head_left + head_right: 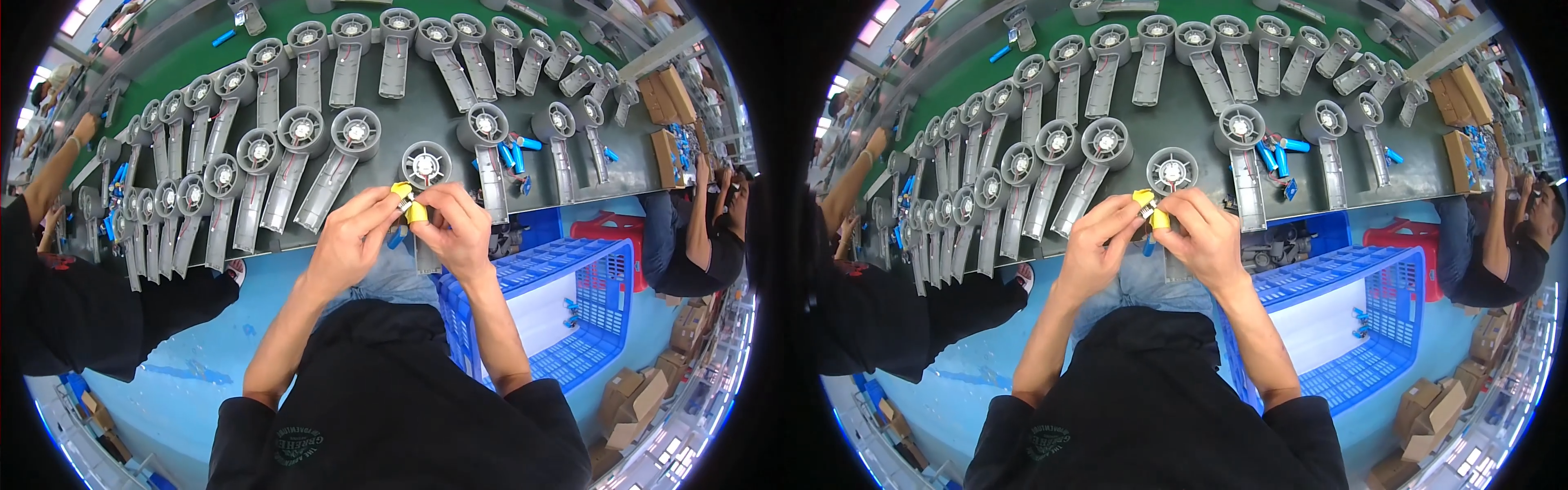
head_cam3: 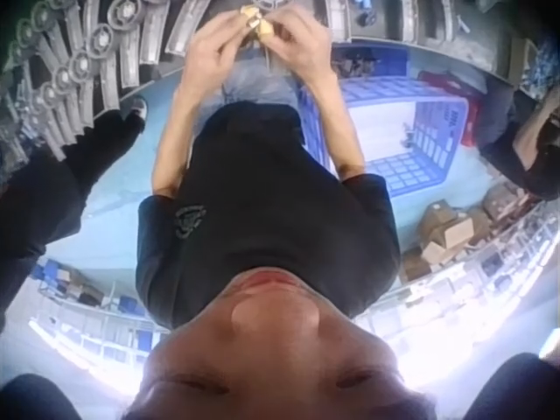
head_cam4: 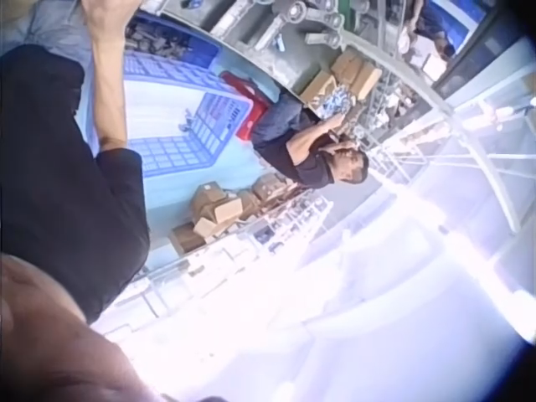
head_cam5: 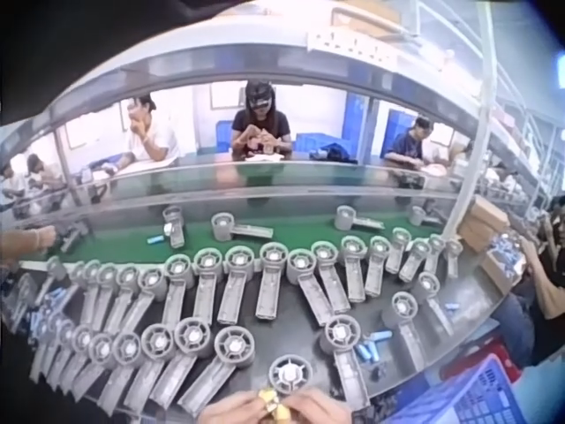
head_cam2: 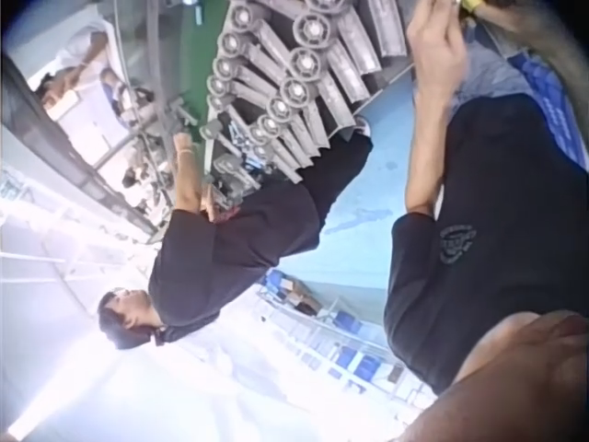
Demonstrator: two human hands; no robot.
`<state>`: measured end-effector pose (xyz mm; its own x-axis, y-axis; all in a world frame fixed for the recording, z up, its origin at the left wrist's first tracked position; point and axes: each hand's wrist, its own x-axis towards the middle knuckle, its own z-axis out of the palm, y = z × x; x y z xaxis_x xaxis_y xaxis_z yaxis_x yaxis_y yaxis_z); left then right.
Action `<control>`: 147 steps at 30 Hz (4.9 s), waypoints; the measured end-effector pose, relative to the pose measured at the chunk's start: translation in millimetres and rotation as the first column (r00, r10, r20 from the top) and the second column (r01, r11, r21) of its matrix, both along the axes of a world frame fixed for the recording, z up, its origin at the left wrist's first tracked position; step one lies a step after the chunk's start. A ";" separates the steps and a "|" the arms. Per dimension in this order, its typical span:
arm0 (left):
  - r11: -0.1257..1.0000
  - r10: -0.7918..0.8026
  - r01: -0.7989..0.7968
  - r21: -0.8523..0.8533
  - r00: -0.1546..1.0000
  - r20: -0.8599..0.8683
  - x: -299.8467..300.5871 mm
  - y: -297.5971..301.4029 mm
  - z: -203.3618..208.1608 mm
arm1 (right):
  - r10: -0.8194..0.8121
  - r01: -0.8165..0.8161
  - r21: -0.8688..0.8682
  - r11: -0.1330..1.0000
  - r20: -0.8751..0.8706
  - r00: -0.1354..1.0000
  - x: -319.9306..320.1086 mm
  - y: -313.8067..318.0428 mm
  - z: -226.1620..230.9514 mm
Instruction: The person assembles small plastic components by hand, taking yellow components, blue components, and motor parts from a plastic bin and inserting them into a plastic housing.
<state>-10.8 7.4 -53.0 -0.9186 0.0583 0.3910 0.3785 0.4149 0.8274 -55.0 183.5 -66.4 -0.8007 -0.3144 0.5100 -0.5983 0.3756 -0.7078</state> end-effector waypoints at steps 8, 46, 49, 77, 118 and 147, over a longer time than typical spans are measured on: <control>0.995 -0.102 0.101 0.016 0.992 0.070 -3.0 -6.2 1.2 | 0.027 -0.026 0.039 0.999 -0.029 0.999 -0.8 2.8 -3.4; 0.908 0.007 -0.181 0.379 0.910 0.416 -267.7 -67.6 89.3 | -0.048 -0.016 0.216 0.976 0.289 0.956 -261.2 -29.1 76.6; 0.906 0.081 -0.249 0.343 0.896 0.437 -338.8 -94.0 57.6 | 0.008 -0.083 0.213 0.973 0.332 0.943 -342.8 -63.5 51.2; 0.925 0.099 -0.150 -0.348 0.982 -0.160 -81.9 -42.0 116.2 | -0.217 0.073 0.594 0.801 0.175 0.960 -97.7 111.4 69.7; 0.953 0.076 -0.061 -0.296 0.996 0.040 -46.6 25.8 15.6 | -0.394 0.280 0.544 0.791 0.101 0.914 -28.6 119.3 47.1; 0.968 0.161 -0.071 0.242 0.913 -0.375 -5.8 29.2 36.4 | 0.348 0.123 -0.605 0.787 0.598 0.722 7.3 0.1 88.4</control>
<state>-16.6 36.6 -16.6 -0.6854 -0.1671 0.7087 0.6490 0.3012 0.6986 -47.7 183.6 22.0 -0.9639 -0.2653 -0.0208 0.0960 -0.2738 -0.9570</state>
